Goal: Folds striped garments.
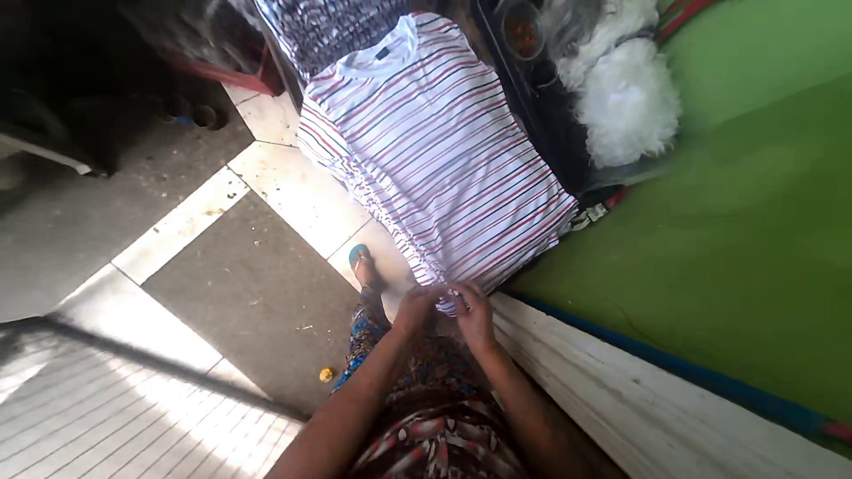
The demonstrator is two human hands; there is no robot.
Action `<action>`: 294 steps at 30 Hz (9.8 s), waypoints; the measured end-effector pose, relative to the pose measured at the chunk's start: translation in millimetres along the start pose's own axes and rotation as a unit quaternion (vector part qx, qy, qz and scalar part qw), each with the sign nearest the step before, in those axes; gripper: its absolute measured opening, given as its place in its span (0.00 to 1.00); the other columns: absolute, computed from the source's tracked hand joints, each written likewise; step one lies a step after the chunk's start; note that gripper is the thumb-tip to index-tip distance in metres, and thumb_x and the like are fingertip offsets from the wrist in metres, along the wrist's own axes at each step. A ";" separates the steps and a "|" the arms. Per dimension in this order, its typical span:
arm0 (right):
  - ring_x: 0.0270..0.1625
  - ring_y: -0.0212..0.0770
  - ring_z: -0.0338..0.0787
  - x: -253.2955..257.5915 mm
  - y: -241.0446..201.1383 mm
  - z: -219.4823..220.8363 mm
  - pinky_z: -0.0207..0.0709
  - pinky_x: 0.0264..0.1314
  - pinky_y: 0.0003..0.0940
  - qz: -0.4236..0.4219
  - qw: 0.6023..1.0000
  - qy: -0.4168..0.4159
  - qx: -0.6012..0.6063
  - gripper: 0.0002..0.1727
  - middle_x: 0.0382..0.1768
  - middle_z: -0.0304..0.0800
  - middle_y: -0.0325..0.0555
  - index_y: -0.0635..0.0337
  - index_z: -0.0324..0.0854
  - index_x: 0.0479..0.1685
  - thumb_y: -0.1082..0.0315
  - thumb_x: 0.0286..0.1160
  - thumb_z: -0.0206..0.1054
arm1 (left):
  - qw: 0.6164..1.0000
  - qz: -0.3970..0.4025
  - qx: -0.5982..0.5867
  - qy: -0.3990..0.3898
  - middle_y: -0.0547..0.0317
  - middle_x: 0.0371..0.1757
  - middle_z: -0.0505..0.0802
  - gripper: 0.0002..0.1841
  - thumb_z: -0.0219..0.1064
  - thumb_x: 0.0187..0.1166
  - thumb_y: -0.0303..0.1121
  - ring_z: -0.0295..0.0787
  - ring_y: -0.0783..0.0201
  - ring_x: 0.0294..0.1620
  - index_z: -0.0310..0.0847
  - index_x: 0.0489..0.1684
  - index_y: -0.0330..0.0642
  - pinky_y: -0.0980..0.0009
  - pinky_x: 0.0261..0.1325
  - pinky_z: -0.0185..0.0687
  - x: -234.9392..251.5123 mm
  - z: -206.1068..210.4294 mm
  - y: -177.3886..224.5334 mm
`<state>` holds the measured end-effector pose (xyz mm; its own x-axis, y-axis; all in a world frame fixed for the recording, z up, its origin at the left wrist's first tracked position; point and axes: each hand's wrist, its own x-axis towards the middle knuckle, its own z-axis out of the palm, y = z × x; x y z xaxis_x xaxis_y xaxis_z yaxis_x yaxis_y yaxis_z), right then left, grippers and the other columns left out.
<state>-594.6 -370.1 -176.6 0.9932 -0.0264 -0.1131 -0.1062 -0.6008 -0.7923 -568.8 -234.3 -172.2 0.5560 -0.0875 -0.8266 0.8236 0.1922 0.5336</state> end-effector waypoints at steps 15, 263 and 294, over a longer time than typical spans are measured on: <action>0.48 0.50 0.94 28.9 -19.9 -40.8 0.87 0.57 0.42 0.029 0.997 0.070 0.003 0.14 0.49 0.91 0.65 0.77 0.85 0.57 0.79 0.80 0.60 | 0.995 -0.002 0.100 -0.018 0.46 0.43 0.90 0.16 0.65 0.86 0.33 0.87 0.65 0.38 0.80 0.58 0.25 0.67 0.49 0.84 32.5 9.5 -34.9; 0.66 0.64 0.87 67.8 -17.9 -36.8 0.79 0.71 0.56 -0.029 0.995 0.029 -0.093 0.20 0.62 0.87 0.70 0.74 0.81 0.67 0.83 0.76 0.61 | 0.997 0.073 0.030 0.028 0.52 0.54 0.90 0.13 0.65 0.85 0.29 0.84 0.63 0.50 0.84 0.63 0.38 0.63 0.54 0.79 16.5 -5.9 20.9; 0.65 0.60 0.87 50.7 -9.4 -17.5 0.79 0.71 0.51 0.113 0.994 0.002 -0.006 0.23 0.64 0.85 0.70 0.72 0.79 0.71 0.80 0.75 0.67 | 0.989 0.042 -0.141 0.004 0.52 0.47 0.88 0.09 0.61 0.88 0.29 0.85 0.66 0.47 0.77 0.52 0.30 0.68 0.56 0.82 32.3 12.8 -37.5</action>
<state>-542.5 -379.8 -164.5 0.9446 -0.1643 -0.2843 -0.3251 -0.5892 -0.7397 -580.3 -256.9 -216.6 0.6192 -0.0518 -0.7835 0.7099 0.4633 0.5304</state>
